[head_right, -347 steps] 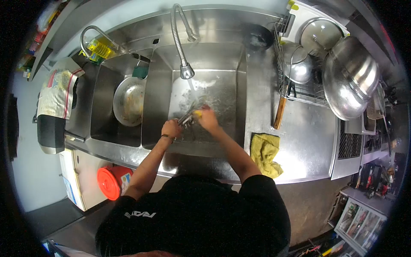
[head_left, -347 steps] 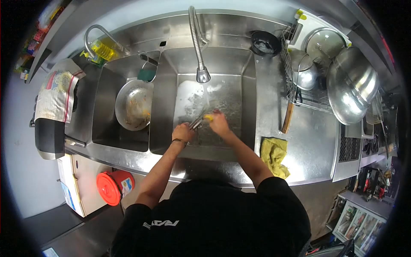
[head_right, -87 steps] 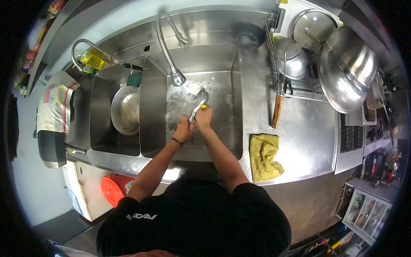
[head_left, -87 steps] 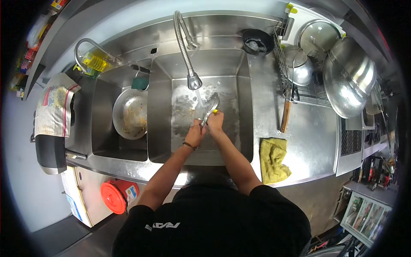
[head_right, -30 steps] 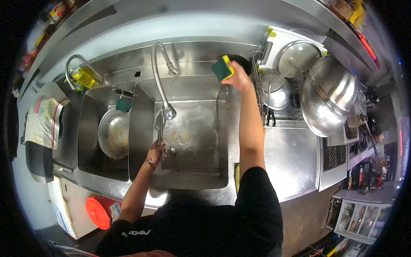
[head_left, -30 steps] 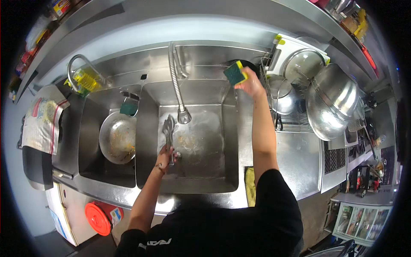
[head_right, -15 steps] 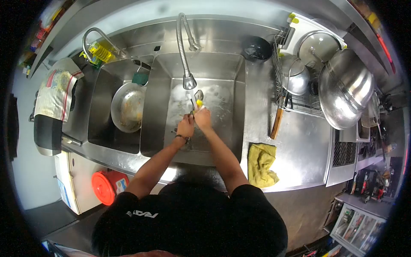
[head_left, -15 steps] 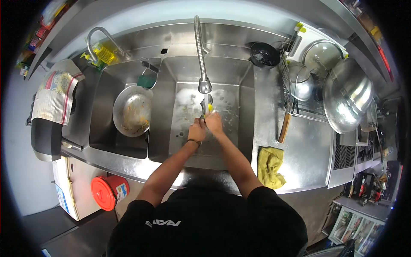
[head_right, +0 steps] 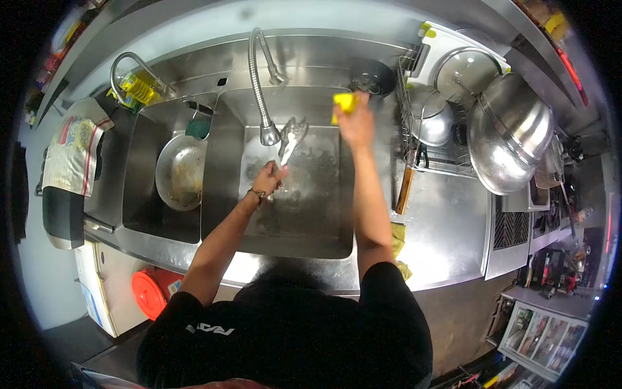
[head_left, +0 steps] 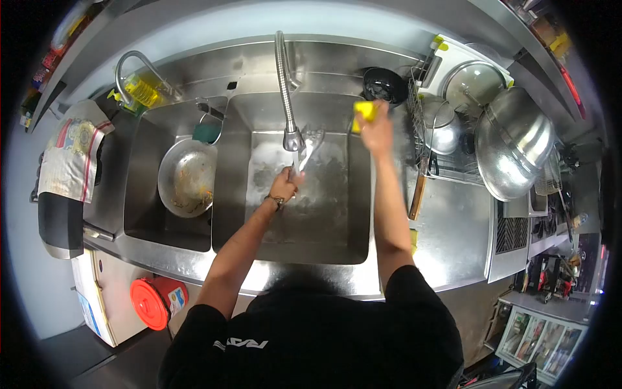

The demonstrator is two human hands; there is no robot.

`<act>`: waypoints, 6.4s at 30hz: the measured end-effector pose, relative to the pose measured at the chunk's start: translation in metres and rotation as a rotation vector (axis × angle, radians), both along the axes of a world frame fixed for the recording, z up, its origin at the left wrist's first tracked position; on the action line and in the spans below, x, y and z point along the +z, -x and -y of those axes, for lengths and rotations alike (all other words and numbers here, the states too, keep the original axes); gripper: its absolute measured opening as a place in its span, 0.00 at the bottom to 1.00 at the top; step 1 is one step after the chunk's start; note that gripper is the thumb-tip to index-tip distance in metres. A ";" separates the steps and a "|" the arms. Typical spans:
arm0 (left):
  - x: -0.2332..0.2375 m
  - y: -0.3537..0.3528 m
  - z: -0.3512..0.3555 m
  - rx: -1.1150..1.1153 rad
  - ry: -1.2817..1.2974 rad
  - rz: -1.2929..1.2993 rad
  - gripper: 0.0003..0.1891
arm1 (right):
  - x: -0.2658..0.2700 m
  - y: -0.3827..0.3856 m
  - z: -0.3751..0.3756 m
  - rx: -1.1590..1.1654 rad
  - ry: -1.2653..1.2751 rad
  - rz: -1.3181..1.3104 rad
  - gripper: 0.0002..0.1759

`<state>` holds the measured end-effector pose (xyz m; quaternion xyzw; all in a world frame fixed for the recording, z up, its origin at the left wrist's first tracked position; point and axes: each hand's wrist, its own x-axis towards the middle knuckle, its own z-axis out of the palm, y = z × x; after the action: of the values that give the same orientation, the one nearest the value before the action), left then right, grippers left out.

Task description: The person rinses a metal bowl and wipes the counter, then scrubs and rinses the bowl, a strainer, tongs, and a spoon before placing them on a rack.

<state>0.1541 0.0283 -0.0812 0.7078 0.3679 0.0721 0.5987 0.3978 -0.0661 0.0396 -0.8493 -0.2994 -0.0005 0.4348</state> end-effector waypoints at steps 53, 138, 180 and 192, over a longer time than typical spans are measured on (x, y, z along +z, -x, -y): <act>0.017 0.045 0.040 0.136 0.847 0.208 0.09 | -0.102 0.163 -0.012 0.441 -0.523 -1.501 0.10; -0.239 0.050 0.029 0.020 -0.157 -1.163 0.13 | 0.014 -0.018 0.178 -0.178 0.178 0.649 0.14; -0.034 0.049 0.061 -0.034 -0.482 -0.270 0.17 | -0.129 0.182 0.041 0.303 -0.102 -0.028 0.18; -0.036 0.069 0.053 -0.049 -0.178 -0.381 0.13 | -0.193 0.162 0.029 0.022 -0.261 -1.212 0.12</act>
<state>0.0853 -0.0250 -0.1175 0.7675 0.4493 -0.0452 0.4550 0.2357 -0.0950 -0.1530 -0.6352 -0.0055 0.4499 0.6277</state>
